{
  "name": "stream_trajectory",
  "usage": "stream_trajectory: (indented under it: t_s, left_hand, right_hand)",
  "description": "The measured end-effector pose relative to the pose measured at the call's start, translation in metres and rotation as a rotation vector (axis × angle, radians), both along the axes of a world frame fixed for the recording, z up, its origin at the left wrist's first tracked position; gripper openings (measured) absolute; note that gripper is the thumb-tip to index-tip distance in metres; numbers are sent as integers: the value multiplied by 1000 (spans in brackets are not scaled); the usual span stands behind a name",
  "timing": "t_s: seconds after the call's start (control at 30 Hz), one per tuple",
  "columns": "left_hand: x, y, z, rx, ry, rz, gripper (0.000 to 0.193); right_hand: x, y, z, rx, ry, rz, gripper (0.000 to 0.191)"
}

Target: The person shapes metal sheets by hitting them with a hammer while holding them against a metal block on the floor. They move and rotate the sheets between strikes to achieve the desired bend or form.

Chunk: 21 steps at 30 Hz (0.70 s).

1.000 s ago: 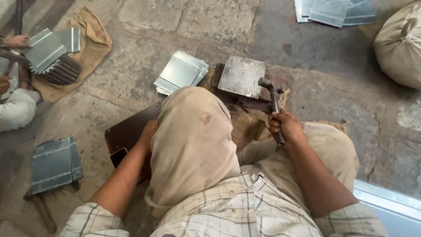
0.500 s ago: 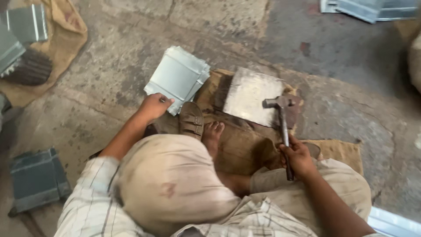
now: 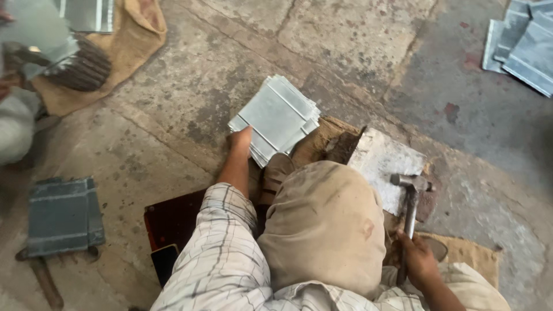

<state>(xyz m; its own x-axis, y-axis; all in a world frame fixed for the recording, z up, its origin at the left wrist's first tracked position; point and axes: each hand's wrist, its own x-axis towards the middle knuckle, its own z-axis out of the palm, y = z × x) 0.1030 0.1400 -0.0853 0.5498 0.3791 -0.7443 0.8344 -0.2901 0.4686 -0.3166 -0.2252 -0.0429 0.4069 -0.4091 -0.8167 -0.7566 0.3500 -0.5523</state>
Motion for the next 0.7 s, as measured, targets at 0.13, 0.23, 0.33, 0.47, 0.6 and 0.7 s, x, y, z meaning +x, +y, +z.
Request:
stream_trajectory:
  t_s: [0.13, 0.23, 0.33, 0.47, 0.6, 0.7]
  left_hand:
    - [0, 0, 0, 205, -187, -122, 62]
    - [3, 5, 6, 35, -296, -37, 53]
    - [-2, 6, 16, -122, -444, 33, 51]
    - [-14, 0, 34, -262, -389, 109, 57]
    - [-17, 6, 34, -54, -617, -164, 85]
    - [-10, 13, 19, -88, -584, -164, 87]
  right_hand:
    - [-10, 10, 7, -6, -74, -84, 27]
    - [-9, 23, 8, -9, -113, -136, 25]
    - [-3, 32, 7, 15, -97, -181, 23]
    - [3, 35, 10, 26, -83, -183, 23]
    - [3, 31, 15, -2, -47, -206, 20]
    - [7, 26, 23, -5, -23, -217, 23]
